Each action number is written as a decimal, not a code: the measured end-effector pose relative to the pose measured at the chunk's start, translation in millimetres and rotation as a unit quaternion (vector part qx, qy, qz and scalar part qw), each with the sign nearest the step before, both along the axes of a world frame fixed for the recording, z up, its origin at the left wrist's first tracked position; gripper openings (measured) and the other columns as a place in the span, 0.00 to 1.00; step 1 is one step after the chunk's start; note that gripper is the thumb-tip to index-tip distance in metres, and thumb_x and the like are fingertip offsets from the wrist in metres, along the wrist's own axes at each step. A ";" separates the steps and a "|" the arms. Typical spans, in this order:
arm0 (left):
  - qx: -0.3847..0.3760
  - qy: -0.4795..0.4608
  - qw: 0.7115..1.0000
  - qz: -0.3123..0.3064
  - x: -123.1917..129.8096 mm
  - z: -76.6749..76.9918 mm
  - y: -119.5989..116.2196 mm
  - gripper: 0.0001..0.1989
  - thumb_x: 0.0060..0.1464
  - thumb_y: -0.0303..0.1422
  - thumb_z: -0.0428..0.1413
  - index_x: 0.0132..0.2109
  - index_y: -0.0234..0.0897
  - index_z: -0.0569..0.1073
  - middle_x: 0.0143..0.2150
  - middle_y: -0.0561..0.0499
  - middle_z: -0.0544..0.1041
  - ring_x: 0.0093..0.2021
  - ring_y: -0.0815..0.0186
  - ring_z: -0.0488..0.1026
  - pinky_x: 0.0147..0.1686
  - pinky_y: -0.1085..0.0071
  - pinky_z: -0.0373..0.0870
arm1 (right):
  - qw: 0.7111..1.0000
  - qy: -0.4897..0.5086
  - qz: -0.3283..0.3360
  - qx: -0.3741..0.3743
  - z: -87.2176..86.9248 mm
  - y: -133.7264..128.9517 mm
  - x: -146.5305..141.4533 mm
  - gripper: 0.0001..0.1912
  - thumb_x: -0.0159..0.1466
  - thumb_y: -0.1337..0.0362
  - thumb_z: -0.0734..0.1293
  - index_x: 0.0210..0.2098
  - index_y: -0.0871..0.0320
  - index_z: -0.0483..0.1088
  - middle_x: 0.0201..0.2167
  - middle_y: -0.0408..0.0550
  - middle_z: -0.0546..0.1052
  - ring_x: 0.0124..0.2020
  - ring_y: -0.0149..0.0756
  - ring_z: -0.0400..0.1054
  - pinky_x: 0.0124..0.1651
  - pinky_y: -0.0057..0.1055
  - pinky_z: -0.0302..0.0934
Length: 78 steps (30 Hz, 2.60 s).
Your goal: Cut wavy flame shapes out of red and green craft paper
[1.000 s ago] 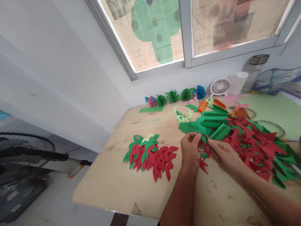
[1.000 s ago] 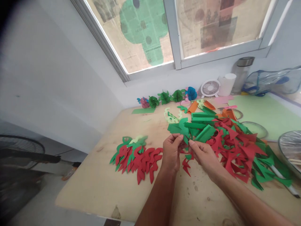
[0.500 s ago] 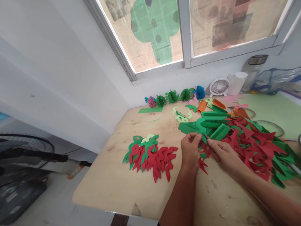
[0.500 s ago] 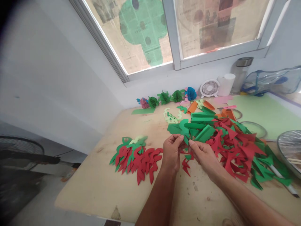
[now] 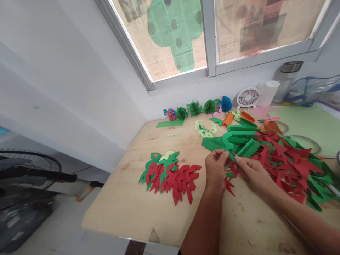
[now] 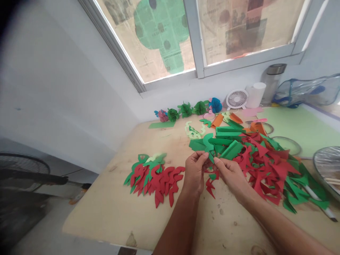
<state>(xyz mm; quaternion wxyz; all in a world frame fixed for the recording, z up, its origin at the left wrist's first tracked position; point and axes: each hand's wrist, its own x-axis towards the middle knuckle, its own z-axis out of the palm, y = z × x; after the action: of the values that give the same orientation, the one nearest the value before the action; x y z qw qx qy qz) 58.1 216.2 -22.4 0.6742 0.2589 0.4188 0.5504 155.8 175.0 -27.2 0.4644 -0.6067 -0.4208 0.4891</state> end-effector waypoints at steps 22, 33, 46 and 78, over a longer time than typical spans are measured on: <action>-0.022 -0.019 0.993 -0.116 -0.8 1.3 -3.4 0.14 0.31 0.35 0.65 0.25 0.34 0.68 0.17 0.54 0.69 0.17 0.74 0.64 0.21 0.75 0.61 | 0.988 0.077 -0.119 0.060 3.6 1.7 5.9 0.16 0.47 0.53 0.72 0.25 0.59 0.68 0.17 0.39 0.64 0.19 0.29 0.54 0.21 0.27 0.48; 0.011 0.010 1.000 -0.004 -3.7 -8.0 4.6 0.15 0.35 0.38 0.63 0.25 0.35 0.67 0.18 0.57 0.67 0.17 0.75 0.62 0.18 0.77 0.58 | 0.993 -0.043 -0.096 0.053 3.0 1.6 6.8 0.13 0.51 0.55 0.68 0.21 0.57 0.65 0.15 0.37 0.59 0.18 0.27 0.49 0.21 0.27 0.45; 0.110 0.173 0.978 0.033 -5.1 -20.6 14.4 0.17 0.41 0.24 0.58 0.43 0.36 0.75 0.40 0.45 0.78 0.39 0.65 0.74 0.38 0.71 0.68 | 0.985 -0.064 -0.154 0.052 1.6 4.0 14.3 0.10 0.52 0.57 0.67 0.26 0.58 0.73 0.23 0.45 0.74 0.27 0.38 0.65 0.29 0.31 0.58; 0.122 0.732 0.658 -0.130 -141.3 3.6 6.3 0.09 0.42 0.20 0.51 0.28 0.39 0.70 0.35 0.45 0.76 0.43 0.55 0.70 0.41 0.64 0.62 | 0.997 -0.040 -0.068 0.025 2.9 -3.6 4.5 0.14 0.54 0.53 0.67 0.24 0.57 0.66 0.13 0.34 0.52 0.14 0.26 0.44 0.17 0.27 0.37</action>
<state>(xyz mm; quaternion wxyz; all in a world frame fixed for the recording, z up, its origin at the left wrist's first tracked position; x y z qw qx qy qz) -83.2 222.5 -18.8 0.1774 0.7097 0.6681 0.1360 160.3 171.4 -24.3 0.4943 -0.6410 -0.4089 0.4214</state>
